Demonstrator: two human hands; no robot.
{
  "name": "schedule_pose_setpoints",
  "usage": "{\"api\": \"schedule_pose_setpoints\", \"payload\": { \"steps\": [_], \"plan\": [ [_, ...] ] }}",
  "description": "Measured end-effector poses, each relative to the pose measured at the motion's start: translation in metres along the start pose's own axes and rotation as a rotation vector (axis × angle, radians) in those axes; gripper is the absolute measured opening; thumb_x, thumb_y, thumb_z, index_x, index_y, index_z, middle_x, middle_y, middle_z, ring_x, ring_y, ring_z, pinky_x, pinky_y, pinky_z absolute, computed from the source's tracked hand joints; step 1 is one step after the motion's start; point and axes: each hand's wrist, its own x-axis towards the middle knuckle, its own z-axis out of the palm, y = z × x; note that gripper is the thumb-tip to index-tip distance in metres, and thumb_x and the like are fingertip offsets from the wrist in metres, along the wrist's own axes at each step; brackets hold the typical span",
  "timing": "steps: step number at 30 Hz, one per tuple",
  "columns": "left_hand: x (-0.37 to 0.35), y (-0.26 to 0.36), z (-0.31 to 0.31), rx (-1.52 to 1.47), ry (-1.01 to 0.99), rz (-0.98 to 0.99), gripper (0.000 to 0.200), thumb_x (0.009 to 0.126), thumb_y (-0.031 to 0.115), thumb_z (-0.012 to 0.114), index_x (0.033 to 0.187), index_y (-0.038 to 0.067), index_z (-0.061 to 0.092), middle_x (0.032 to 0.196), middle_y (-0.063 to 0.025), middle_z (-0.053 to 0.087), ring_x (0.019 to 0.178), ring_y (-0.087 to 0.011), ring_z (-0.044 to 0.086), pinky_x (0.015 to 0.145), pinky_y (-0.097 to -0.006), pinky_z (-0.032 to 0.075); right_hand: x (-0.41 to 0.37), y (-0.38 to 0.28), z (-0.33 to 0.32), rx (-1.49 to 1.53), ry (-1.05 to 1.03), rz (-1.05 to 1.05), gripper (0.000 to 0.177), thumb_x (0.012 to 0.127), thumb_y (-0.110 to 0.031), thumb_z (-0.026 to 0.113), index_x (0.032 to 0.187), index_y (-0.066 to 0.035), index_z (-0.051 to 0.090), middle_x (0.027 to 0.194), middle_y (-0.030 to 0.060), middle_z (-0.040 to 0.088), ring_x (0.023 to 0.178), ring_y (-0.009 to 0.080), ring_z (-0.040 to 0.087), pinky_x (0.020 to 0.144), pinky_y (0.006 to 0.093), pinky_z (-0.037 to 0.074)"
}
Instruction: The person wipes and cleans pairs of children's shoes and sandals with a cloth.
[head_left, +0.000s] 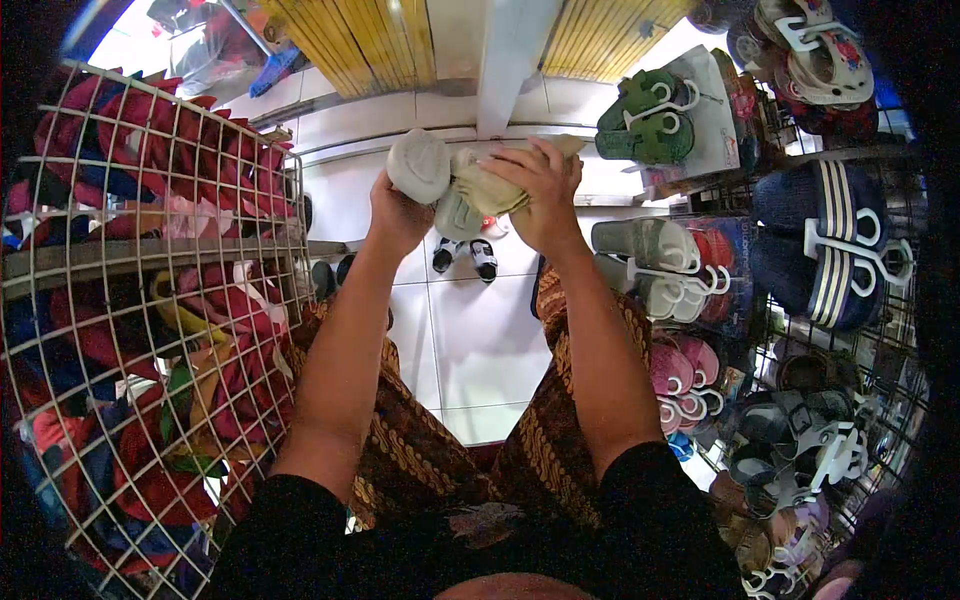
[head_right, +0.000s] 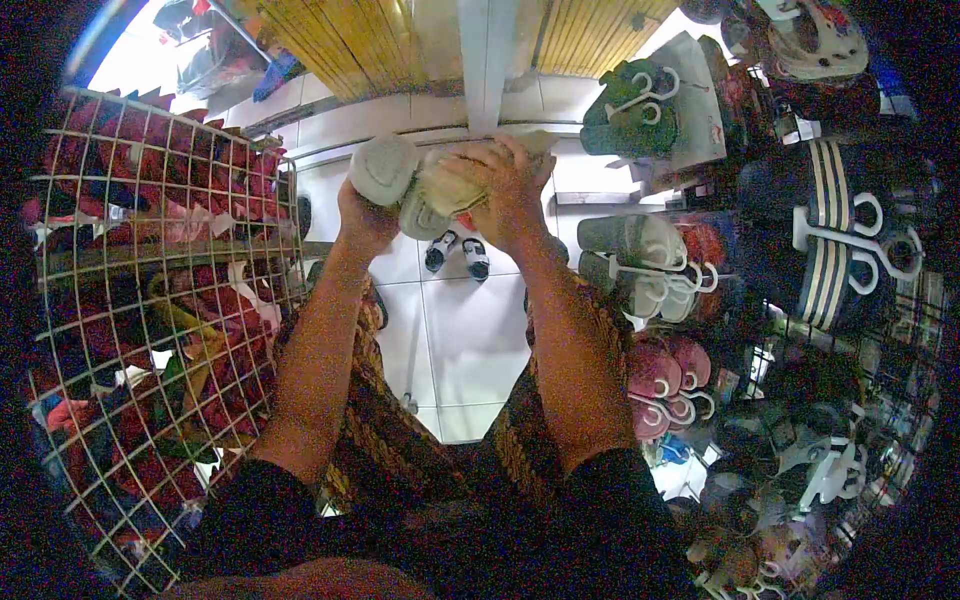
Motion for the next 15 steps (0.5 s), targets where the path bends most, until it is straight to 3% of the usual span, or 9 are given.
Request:
{"api": "schedule_pose_setpoints", "payload": {
  "steps": [1,3,5,6,7,10,11,14,15],
  "plan": [
    [-0.007,0.0,0.004,0.328,0.001,0.063,0.047,0.098,0.028,0.041,0.138,0.005,0.048,0.137,-0.0153,0.056,0.128,-0.0297,0.054,0.109,-0.0475,0.043,-0.002,-0.003,-0.002,-0.016,-0.003,-0.002,0.054,0.072,-0.007,0.065,0.123,-0.028,0.068,0.13,-0.0039,0.062,0.13,0.0332,0.043,0.108,0.0604,0.018],
    [-0.015,0.002,0.017,0.487,0.083,0.023,0.05,0.099,0.034,0.037,0.139,0.006,0.048,0.137,-0.0154,0.055,0.127,-0.0312,0.054,0.109,-0.0489,0.043,-0.008,0.008,0.006,-0.059,0.024,0.072,0.057,0.071,-0.005,0.065,0.123,-0.028,0.068,0.129,-0.0031,0.062,0.129,0.0327,0.043,0.107,0.0577,0.02],
    [-0.014,0.004,0.04,0.146,0.237,-0.184,0.05,0.099,0.035,0.038,0.139,0.006,0.048,0.137,-0.0146,0.055,0.126,-0.032,0.055,0.108,-0.0487,0.044,-0.007,0.015,0.008,0.027,0.019,0.102,0.057,0.071,-0.002,0.065,0.122,-0.027,0.068,0.129,-0.0024,0.062,0.129,0.0315,0.042,0.108,0.0557,0.02],
    [-0.008,-0.001,0.033,0.069,0.261,-0.124,0.051,0.099,0.036,0.038,0.139,0.006,0.047,0.137,-0.0143,0.055,0.126,-0.0321,0.055,0.107,-0.0489,0.045,-0.006,0.016,0.008,0.069,0.017,0.118,0.057,0.071,-0.001,0.066,0.122,-0.027,0.068,0.129,-0.0021,0.062,0.13,0.0309,0.042,0.108,0.0547,0.02],
    [0.0,-0.007,0.021,-0.01,0.284,-0.064,0.052,0.099,0.037,0.038,0.14,0.006,0.047,0.137,-0.014,0.056,0.125,-0.0323,0.055,0.107,-0.0491,0.045,0.0,0.005,-0.006,0.106,-0.022,0.031,0.056,0.071,0.002,0.065,0.123,-0.02,0.068,0.122,0.0037,0.066,0.122,0.0298,0.051,0.106,0.0479,0.031],
    [0.006,-0.004,0.012,-0.072,0.303,0.014,0.052,0.099,0.041,0.038,0.137,0.008,0.05,0.134,-0.0123,0.057,0.124,-0.0313,0.055,0.107,-0.0488,0.044,-0.001,0.01,0.009,0.521,-0.286,0.106,0.048,0.075,0.001,0.065,0.122,-0.011,0.067,0.114,0.0107,0.069,0.109,0.0307,0.061,0.097,0.0399,0.045],
    [0.008,-0.003,0.011,-0.093,0.316,0.006,0.05,0.099,0.041,0.037,0.134,0.008,0.053,0.132,-0.0117,0.058,0.122,-0.03,0.056,0.107,-0.0466,0.044,-0.004,0.011,0.015,0.554,-0.256,0.203,0.042,0.078,0.001,0.064,0.12,-0.004,0.065,0.11,0.0166,0.07,0.098,0.0332,0.066,0.088,0.0346,0.051],
    [0.009,-0.003,0.025,-0.029,0.363,-0.028,0.049,0.1,0.041,0.036,0.132,0.009,0.054,0.128,-0.0119,0.06,0.119,-0.0296,0.057,0.105,-0.0472,0.046,0.004,0.017,0.018,0.37,-0.064,0.486,0.036,0.082,-0.011,0.066,0.119,-0.013,0.066,0.109,0.0149,0.07,0.104,0.0366,0.066,0.094,0.0448,0.05],
    [0.011,-0.006,0.025,0.028,0.372,-0.017,0.051,0.099,0.041,0.036,0.134,0.009,0.052,0.131,-0.0129,0.058,0.12,-0.0308,0.057,0.104,-0.0495,0.047,0.013,0.01,0.005,0.417,-0.134,0.521,0.039,0.083,-0.012,0.066,0.122,-0.008,0.064,0.11,0.02,0.069,0.102,0.0379,0.067,0.092,0.0421,0.052]
  ]
}}
